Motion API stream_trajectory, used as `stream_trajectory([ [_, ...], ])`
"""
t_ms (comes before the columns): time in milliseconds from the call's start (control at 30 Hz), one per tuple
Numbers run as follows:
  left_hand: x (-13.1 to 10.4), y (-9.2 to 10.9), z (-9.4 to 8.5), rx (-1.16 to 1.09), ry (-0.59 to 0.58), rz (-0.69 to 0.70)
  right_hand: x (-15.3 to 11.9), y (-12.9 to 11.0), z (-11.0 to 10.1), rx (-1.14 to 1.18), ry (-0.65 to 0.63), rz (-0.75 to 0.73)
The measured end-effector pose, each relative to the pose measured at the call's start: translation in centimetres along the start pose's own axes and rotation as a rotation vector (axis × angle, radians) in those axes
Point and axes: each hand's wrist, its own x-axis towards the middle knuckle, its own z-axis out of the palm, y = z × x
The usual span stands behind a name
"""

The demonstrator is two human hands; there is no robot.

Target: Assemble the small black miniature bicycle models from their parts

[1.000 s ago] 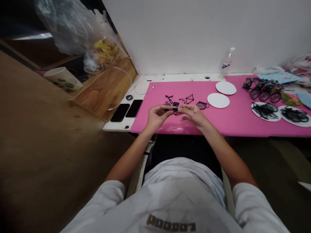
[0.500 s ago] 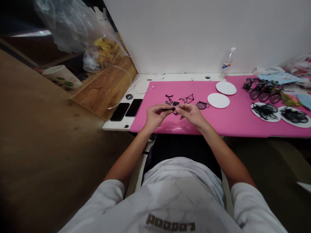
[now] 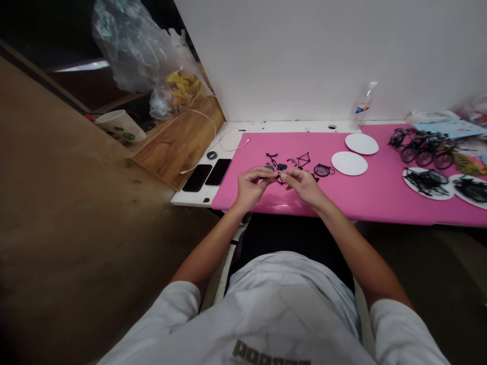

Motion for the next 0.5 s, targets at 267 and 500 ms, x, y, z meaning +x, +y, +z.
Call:
stream_trajectory([
  [267, 0.06, -0.19, -0.54, 0.079, -0.022, 0.039, -0.22, -0.42, 0.05, -0.061, -0.045, -0.003],
  [500, 0.02, -0.22, -0.73, 0.087, -0.025, 0.073, -0.43, -0.6, 0.41, -0.069, -0.038, -0.02],
])
